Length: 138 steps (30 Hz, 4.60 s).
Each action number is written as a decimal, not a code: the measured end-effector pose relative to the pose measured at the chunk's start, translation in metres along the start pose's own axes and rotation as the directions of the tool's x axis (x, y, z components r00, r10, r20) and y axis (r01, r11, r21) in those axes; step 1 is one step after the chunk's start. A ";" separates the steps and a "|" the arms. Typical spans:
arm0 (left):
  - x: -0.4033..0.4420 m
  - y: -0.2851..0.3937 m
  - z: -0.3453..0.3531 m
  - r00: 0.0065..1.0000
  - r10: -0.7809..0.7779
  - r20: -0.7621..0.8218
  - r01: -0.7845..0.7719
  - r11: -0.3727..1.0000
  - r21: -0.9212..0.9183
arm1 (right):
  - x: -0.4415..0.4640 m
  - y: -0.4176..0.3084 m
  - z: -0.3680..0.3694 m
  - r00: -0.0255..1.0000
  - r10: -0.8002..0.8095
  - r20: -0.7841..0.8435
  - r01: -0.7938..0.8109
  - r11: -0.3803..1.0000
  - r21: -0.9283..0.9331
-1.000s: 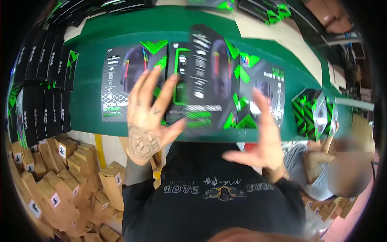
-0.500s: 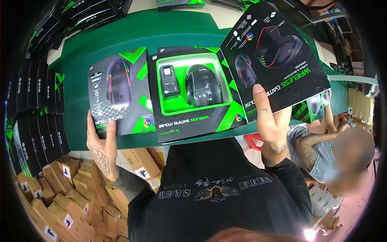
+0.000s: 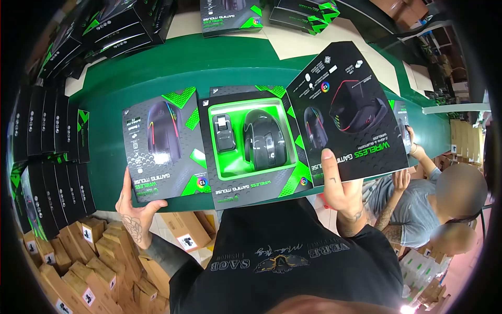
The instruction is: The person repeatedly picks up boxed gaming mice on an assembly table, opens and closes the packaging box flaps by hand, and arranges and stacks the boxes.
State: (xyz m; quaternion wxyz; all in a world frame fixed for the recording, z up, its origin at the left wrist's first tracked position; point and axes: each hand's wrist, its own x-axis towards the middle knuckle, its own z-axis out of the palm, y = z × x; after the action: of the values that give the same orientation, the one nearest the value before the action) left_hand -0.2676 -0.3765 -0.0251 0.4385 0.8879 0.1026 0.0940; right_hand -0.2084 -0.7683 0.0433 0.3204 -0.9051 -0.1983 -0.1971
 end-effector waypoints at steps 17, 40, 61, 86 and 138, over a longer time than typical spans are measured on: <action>0.011 0.095 0.085 0.673 0.721 0.164 -0.728 0.609 0.313 | -0.012 -0.023 0.013 0.902 0.057 0.428 0.020 0.985 -0.173; -0.030 0.038 0.048 0.568 0.345 -0.747 -0.117 0.932 0.342 | -0.038 -0.013 0.008 0.799 0.578 -0.164 -0.392 0.708 0.587; -0.079 0.097 0.046 0.884 0.099 -0.457 -0.461 0.341 -0.819 | 0.003 -0.034 -0.018 0.765 -0.633 0.118 0.544 0.733 0.408; 0.041 0.008 -0.009 0.995 0.051 0.089 -0.051 0.999 0.005 | -0.081 0.174 -0.106 0.859 0.422 -0.290 -0.503 0.798 -0.330; 0.073 0.133 0.046 0.737 0.291 0.611 -0.587 0.723 0.364 | 0.005 0.196 -0.170 0.957 0.269 -0.110 -0.282 0.949 -0.137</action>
State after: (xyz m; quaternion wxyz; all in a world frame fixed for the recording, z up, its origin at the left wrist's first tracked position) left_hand -0.1725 -0.4718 0.0593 0.1468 0.9620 -0.2185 -0.0729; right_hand -0.1484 -1.0193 0.0696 0.2839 -0.9357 -0.0397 -0.2055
